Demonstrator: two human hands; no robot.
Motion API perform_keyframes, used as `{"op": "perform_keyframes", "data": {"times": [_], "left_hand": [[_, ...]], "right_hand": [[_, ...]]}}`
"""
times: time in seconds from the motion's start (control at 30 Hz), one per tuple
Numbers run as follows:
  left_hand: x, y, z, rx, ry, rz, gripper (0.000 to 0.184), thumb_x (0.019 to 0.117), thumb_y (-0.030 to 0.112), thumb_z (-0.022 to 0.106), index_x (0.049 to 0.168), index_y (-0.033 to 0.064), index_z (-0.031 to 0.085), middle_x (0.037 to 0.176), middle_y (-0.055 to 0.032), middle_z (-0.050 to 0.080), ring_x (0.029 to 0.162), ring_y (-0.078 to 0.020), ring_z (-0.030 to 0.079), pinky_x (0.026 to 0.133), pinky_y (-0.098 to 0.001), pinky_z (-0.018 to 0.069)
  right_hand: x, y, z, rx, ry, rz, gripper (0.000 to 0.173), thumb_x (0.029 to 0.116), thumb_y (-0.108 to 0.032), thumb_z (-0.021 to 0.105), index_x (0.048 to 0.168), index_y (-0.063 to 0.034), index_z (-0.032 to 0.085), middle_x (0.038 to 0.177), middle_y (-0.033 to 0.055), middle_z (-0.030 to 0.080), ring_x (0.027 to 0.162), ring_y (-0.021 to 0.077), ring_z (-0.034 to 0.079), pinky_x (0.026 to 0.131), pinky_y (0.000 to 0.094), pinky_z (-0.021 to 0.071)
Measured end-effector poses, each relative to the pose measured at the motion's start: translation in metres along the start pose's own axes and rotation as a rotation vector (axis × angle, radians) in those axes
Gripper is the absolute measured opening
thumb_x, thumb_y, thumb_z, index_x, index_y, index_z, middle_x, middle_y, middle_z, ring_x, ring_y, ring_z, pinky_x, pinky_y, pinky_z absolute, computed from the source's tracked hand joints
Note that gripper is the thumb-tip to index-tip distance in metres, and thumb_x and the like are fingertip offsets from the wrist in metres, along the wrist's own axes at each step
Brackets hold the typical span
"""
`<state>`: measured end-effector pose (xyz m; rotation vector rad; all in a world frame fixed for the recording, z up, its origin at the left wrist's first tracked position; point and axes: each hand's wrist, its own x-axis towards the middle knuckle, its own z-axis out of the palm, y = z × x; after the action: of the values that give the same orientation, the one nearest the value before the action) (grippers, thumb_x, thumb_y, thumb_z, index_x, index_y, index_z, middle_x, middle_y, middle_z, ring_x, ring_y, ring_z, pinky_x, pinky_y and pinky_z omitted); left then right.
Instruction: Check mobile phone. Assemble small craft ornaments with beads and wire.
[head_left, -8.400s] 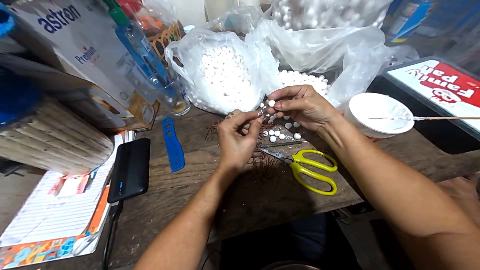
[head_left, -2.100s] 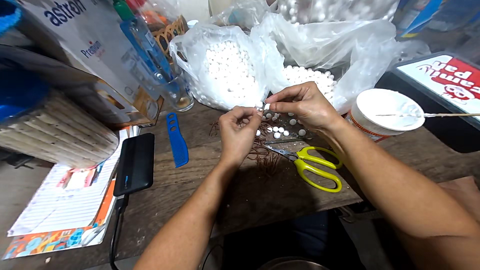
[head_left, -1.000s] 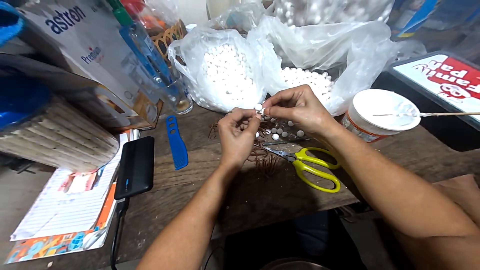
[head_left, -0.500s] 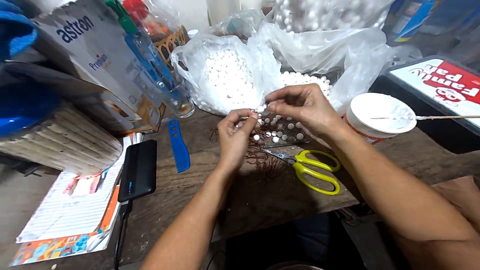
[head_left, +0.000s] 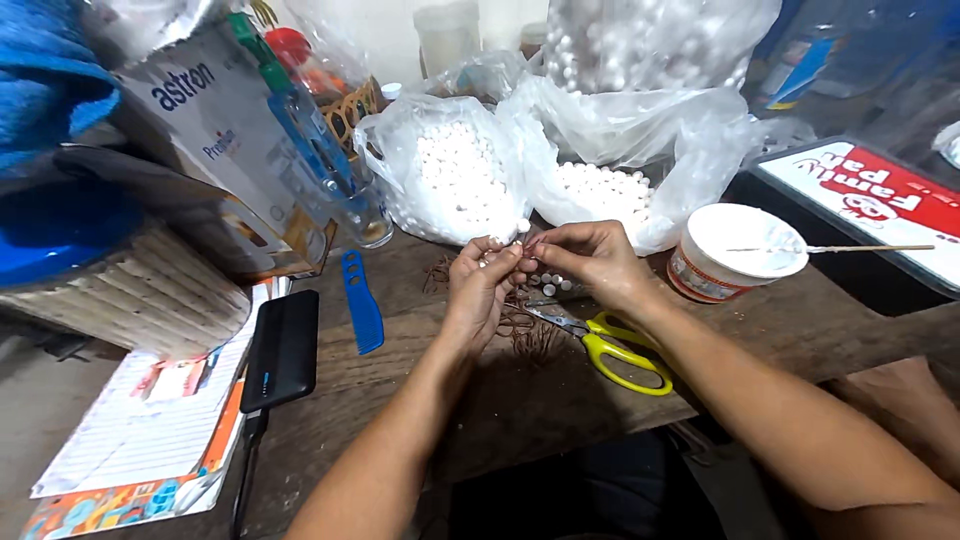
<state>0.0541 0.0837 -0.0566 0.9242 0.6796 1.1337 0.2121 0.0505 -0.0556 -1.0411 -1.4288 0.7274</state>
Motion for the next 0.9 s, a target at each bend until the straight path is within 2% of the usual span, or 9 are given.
{"op": "perform_keyframes", "data": {"times": [0.1,0.23,0.4,0.5,0.6,0.7,0.77,0.8,0.9], "left_hand": [[-0.002,-0.004,-0.001,0.175,-0.041,0.137,0.018,0.0981,-0.008,0.058,0.102,0.0093,0.055,0.078,-0.0007,0.069,0.066,-0.0085,0.069,0.062,-0.0222,0.0585],[-0.002,-0.014,-0.005,0.435,-0.156,0.445,0.023,0.0900,-0.008,0.067,0.112,0.0000,0.067,0.098,-0.0009,0.070,0.075,-0.0028,0.066,0.069,-0.0201,0.0579],[-0.004,-0.016,-0.002,0.380,-0.100,0.409,0.009,0.0940,-0.007,0.065,0.099,-0.0005,0.070,0.082,-0.0007,0.073,0.067,-0.0049,0.069,0.063,-0.0213,0.0591],[-0.007,-0.015,0.002,0.372,-0.085,0.380,0.011,0.0922,-0.008,0.065,0.095,0.0025,0.068,0.081,0.0001,0.073,0.067,-0.0062,0.070,0.062,-0.0220,0.0604],[-0.007,-0.016,0.001,0.384,-0.093,0.370,0.014,0.0923,-0.008,0.065,0.096,0.0050,0.068,0.082,0.0012,0.073,0.068,-0.0064,0.070,0.064,-0.0231,0.0610],[-0.006,-0.021,-0.001,0.391,-0.104,0.376,0.016,0.0932,-0.007,0.063,0.100,0.0021,0.073,0.085,0.0004,0.076,0.070,-0.0081,0.072,0.066,-0.0260,0.0624],[-0.005,-0.023,-0.001,0.388,-0.108,0.364,0.016,0.0946,-0.006,0.061,0.098,0.0025,0.075,0.083,0.0000,0.076,0.070,-0.0093,0.072,0.067,-0.0274,0.0622],[-0.005,-0.024,-0.001,0.385,-0.103,0.357,0.017,0.0949,-0.005,0.060,0.095,0.0034,0.075,0.082,0.0001,0.075,0.070,-0.0098,0.072,0.066,-0.0278,0.0621],[-0.005,-0.024,-0.001,0.363,-0.101,0.346,0.020,0.0947,-0.004,0.057,0.089,0.0068,0.073,0.079,0.0010,0.074,0.068,-0.0097,0.071,0.065,-0.0272,0.0616]], "right_hand": [[-0.001,0.004,0.000,-0.055,0.056,-0.046,0.007,0.0926,0.001,0.068,0.092,-0.0016,0.075,0.086,-0.0007,0.072,0.072,-0.0019,0.064,0.066,0.0153,0.0544],[-0.003,-0.001,-0.002,-0.242,0.076,-0.121,0.008,0.0933,-0.005,0.069,0.091,-0.0012,0.075,0.085,0.0011,0.069,0.068,-0.0026,0.059,0.062,0.0128,0.0496],[-0.043,-0.025,-0.029,-0.536,0.030,-0.243,0.023,0.0963,-0.019,0.064,0.109,-0.0045,0.077,0.097,0.0036,0.071,0.083,0.0051,0.065,0.074,0.0228,0.0548],[-0.093,-0.022,-0.073,-0.473,0.257,-0.299,0.016,0.0966,-0.020,0.067,0.091,-0.0073,0.075,0.087,-0.0075,0.071,0.080,-0.0055,0.063,0.074,0.0138,0.0541],[-0.120,-0.007,-0.116,-0.362,0.539,-0.126,0.018,0.0915,-0.014,0.070,0.076,-0.0227,0.064,0.068,-0.0220,0.062,0.059,-0.0098,0.056,0.057,0.0103,0.0484],[-0.122,0.002,-0.139,-0.330,0.709,-0.004,0.009,0.0917,-0.009,0.067,0.097,-0.0142,0.061,0.068,-0.0189,0.057,0.055,-0.0069,0.054,0.054,0.0127,0.0488],[-0.117,0.000,-0.148,-0.307,0.721,0.012,0.032,0.0952,-0.009,0.063,0.126,-0.0040,0.059,0.075,-0.0138,0.059,0.058,-0.0043,0.055,0.055,0.0148,0.0506],[-0.114,-0.002,-0.150,-0.307,0.705,0.001,0.035,0.0974,-0.010,0.062,0.131,-0.0026,0.058,0.079,-0.0123,0.062,0.060,-0.0042,0.057,0.056,0.0150,0.0512],[-0.106,-0.007,-0.151,-0.348,0.641,-0.102,0.016,0.1016,-0.010,0.059,0.113,-0.0034,0.069,0.081,-0.0118,0.067,0.062,-0.0052,0.058,0.058,0.0134,0.0510]]}}
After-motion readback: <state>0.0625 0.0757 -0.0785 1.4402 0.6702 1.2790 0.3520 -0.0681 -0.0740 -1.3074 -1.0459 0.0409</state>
